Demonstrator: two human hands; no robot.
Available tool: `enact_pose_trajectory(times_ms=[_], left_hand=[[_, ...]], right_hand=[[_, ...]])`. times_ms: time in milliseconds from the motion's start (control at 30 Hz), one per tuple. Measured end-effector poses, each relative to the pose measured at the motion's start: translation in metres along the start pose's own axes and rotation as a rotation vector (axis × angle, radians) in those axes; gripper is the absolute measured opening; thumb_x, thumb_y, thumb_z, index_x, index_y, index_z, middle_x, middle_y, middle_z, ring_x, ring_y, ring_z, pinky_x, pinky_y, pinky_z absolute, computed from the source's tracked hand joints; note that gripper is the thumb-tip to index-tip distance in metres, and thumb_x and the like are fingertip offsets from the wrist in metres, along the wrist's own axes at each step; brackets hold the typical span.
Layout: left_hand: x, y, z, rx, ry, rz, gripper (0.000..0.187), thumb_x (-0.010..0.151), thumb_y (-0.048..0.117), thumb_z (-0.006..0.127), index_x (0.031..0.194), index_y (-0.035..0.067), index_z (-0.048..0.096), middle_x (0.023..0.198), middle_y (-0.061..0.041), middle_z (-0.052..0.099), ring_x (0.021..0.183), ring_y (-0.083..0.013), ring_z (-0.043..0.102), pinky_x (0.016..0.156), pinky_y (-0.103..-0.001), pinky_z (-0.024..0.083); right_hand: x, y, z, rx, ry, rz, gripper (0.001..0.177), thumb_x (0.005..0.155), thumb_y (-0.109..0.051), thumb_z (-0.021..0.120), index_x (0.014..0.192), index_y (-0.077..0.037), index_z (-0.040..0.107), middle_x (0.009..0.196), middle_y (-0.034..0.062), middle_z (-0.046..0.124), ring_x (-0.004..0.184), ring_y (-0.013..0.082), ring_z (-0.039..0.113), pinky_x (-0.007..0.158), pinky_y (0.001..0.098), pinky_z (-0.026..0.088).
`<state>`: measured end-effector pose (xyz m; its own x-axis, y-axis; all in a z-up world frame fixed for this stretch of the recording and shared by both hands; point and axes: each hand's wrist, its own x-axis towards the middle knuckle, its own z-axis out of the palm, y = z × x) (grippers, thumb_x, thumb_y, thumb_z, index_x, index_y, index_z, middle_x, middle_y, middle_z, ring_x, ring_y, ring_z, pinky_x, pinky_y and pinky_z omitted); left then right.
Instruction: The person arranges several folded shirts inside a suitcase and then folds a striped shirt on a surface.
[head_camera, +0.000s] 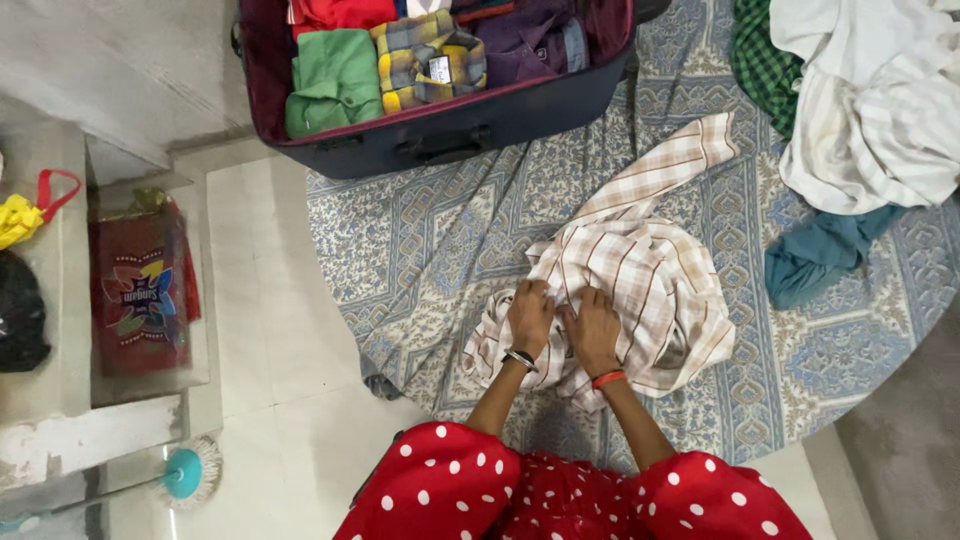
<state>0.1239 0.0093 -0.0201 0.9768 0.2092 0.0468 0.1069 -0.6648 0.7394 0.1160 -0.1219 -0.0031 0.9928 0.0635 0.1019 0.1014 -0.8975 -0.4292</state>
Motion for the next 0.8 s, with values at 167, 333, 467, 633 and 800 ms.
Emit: enact_pose_trajectory(times_ms=[167, 333, 467, 633, 800], left_hand=[[0.003, -0.014, 0.007, -0.004, -0.058, -0.109, 0.02, 0.081, 0.01, 0.079, 0.099, 0.01, 0.071, 0.106, -0.013, 0.066, 0.09, -0.0361, 0.068, 0.075, -0.046, 0.054], [-0.004, -0.008, 0.002, -0.155, -0.011, -0.057, 0.013, 0.085, 0.008, 0.078, 0.097, 0.008, 0.073, 0.093, -0.012, 0.069, 0.079, -0.0279, 0.071, 0.071, -0.04, 0.055], [-0.011, 0.017, -0.008, -0.501, -0.088, -0.099, 0.018, 0.085, 0.002, 0.074, 0.102, 0.004, 0.069, 0.083, -0.009, 0.073, 0.073, -0.0166, 0.072, 0.067, -0.031, 0.055], [-0.035, 0.05, -0.02, -0.664, -0.081, -0.126, 0.013, 0.088, -0.001, 0.073, 0.101, 0.001, 0.071, 0.085, -0.008, 0.074, 0.074, -0.0115, 0.069, 0.066, -0.027, 0.054], [-0.046, 0.061, -0.027, -0.732, -0.135, -0.073, 0.018, 0.09, -0.001, 0.071, 0.107, 0.003, 0.075, 0.091, -0.007, 0.077, 0.079, -0.0089, 0.07, 0.071, -0.025, 0.056]], right_hand=[[0.005, 0.019, 0.018, 0.056, 0.017, 0.058, 0.02, 0.09, -0.02, 0.069, 0.104, -0.006, 0.065, 0.102, 0.0154, 0.068, 0.093, 0.0362, 0.068, 0.078, 0.0477, 0.055], [-0.007, 0.024, -0.005, 0.321, 0.087, 0.061, 0.013, 0.093, -0.011, 0.063, 0.103, -0.003, 0.069, 0.093, 0.0148, 0.071, 0.081, 0.0304, 0.069, 0.073, 0.0417, 0.054], [-0.013, 0.024, -0.013, 0.697, -0.027, 0.281, 0.01, 0.097, -0.008, 0.063, 0.101, 0.0, 0.068, 0.077, 0.0126, 0.064, 0.066, 0.0168, 0.057, 0.061, 0.033, 0.046], [-0.032, 0.012, -0.042, 0.862, 0.104, 0.127, 0.009, 0.098, -0.004, 0.061, 0.103, 0.003, 0.065, 0.082, 0.0072, 0.063, 0.071, 0.0091, 0.058, 0.065, 0.0275, 0.048], [-0.037, -0.01, -0.086, 0.621, 0.243, 0.063, 0.014, 0.094, -0.003, 0.064, 0.105, 0.004, 0.066, 0.086, 0.0099, 0.066, 0.07, 0.0139, 0.062, 0.065, 0.0301, 0.051]])
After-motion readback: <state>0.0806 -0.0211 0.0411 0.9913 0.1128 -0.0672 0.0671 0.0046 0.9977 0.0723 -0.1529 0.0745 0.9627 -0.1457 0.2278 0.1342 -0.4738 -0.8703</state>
